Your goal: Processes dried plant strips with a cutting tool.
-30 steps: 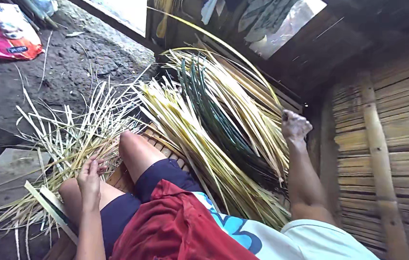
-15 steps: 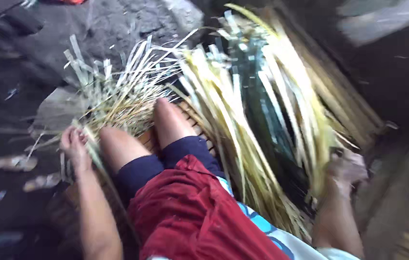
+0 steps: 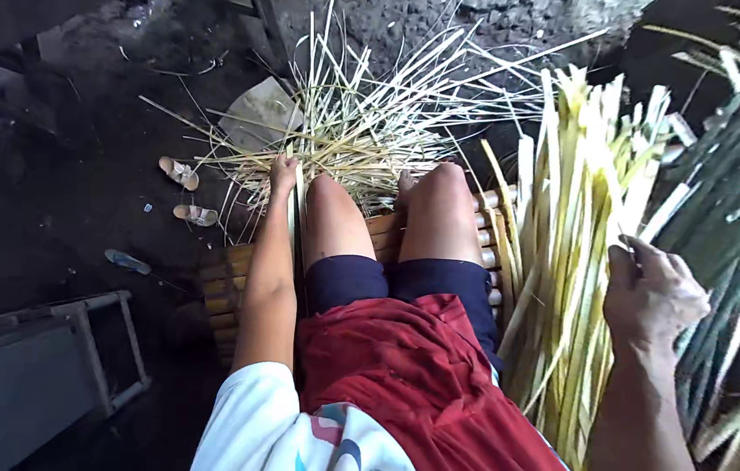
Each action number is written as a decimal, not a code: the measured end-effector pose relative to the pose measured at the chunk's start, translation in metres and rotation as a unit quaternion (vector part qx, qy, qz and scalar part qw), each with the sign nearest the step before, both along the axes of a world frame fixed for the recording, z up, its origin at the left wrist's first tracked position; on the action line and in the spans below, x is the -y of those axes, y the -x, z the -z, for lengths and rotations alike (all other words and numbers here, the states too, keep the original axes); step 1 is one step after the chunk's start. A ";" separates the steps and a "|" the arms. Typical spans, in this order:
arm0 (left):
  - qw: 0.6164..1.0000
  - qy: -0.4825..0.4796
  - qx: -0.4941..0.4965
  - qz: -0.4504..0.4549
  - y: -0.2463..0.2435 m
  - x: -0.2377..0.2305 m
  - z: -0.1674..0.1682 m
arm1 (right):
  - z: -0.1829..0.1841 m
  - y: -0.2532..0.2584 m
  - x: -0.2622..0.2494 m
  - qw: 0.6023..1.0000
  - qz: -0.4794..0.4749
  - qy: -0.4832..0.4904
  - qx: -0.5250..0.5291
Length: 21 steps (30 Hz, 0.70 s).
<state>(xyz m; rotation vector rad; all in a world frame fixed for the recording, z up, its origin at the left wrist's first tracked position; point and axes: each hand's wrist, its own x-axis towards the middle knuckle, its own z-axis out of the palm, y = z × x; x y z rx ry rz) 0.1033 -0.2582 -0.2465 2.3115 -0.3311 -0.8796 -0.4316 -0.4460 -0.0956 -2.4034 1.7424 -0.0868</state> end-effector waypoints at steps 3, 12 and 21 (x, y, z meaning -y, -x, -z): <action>0.996 0.026 0.081 -0.019 -0.009 -0.001 -0.008 | 0.002 -0.004 -0.003 1.000 -0.019 -0.006 0.018; 0.955 -0.089 0.237 0.156 -0.049 -0.002 -0.184 | -0.006 -0.063 -0.039 0.977 -0.068 -0.133 0.150; 0.960 0.097 0.038 0.259 0.113 0.004 -0.266 | -0.020 -0.102 -0.064 0.754 -0.161 -0.463 0.437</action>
